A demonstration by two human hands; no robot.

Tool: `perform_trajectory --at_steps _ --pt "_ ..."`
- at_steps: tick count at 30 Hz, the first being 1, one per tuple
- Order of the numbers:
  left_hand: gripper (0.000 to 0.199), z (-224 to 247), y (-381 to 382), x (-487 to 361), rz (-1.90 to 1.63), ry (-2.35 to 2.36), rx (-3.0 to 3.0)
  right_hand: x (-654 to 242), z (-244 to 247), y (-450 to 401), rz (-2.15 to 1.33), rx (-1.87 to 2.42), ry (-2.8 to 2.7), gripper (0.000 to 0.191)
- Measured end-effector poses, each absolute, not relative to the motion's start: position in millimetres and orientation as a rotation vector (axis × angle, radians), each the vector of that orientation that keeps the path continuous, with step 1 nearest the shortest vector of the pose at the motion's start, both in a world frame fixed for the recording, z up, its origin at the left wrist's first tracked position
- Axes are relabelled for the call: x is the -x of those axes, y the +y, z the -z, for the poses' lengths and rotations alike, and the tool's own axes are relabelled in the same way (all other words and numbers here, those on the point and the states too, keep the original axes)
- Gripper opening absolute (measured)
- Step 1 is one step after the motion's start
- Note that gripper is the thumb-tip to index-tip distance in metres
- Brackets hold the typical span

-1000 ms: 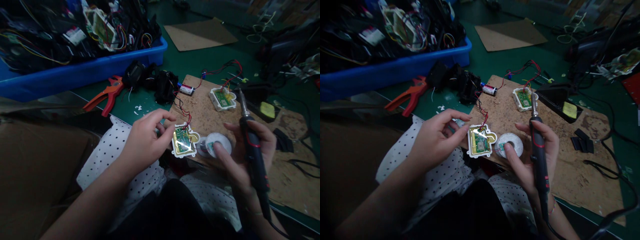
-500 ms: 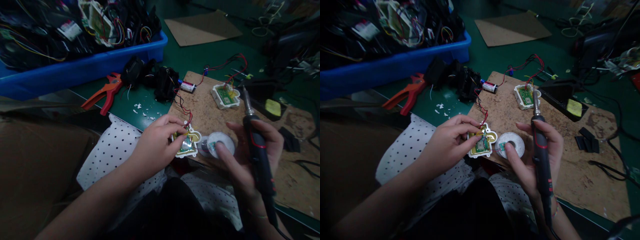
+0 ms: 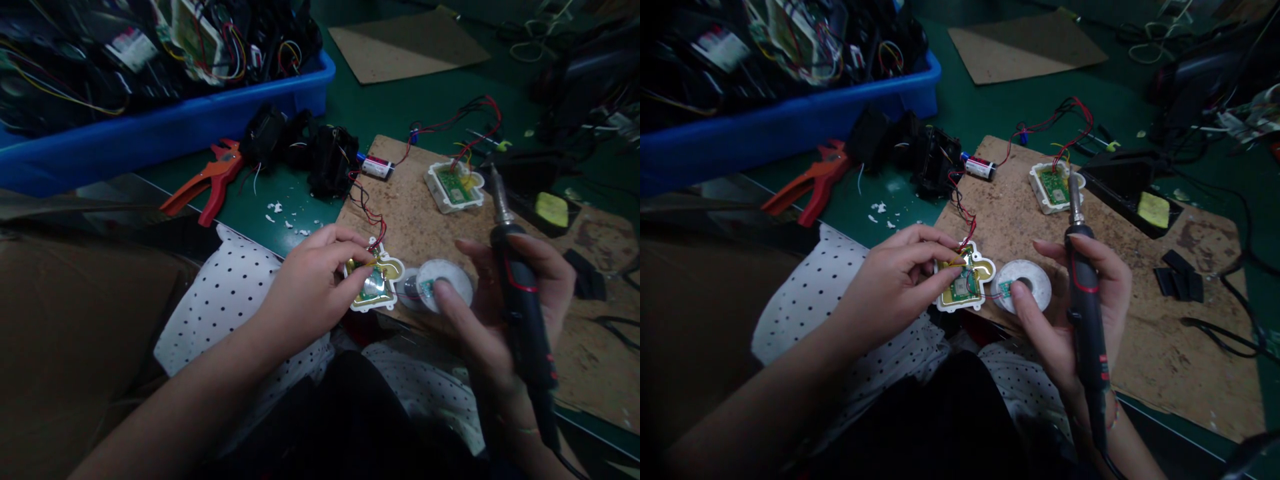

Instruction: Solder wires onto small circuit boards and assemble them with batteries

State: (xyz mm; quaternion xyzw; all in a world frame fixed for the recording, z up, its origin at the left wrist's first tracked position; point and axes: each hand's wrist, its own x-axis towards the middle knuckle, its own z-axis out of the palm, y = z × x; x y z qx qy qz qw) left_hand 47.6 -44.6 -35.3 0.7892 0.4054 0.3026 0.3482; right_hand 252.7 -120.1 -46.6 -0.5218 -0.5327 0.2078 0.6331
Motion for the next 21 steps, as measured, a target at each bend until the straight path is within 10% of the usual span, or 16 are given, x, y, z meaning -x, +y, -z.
perform_trajectory --at_steps 21 --pt "0.012 17.7 -39.6 -30.6 -0.733 1.018 -1.978 -253.2 47.0 -121.0 -0.464 1.237 -1.19 0.077"
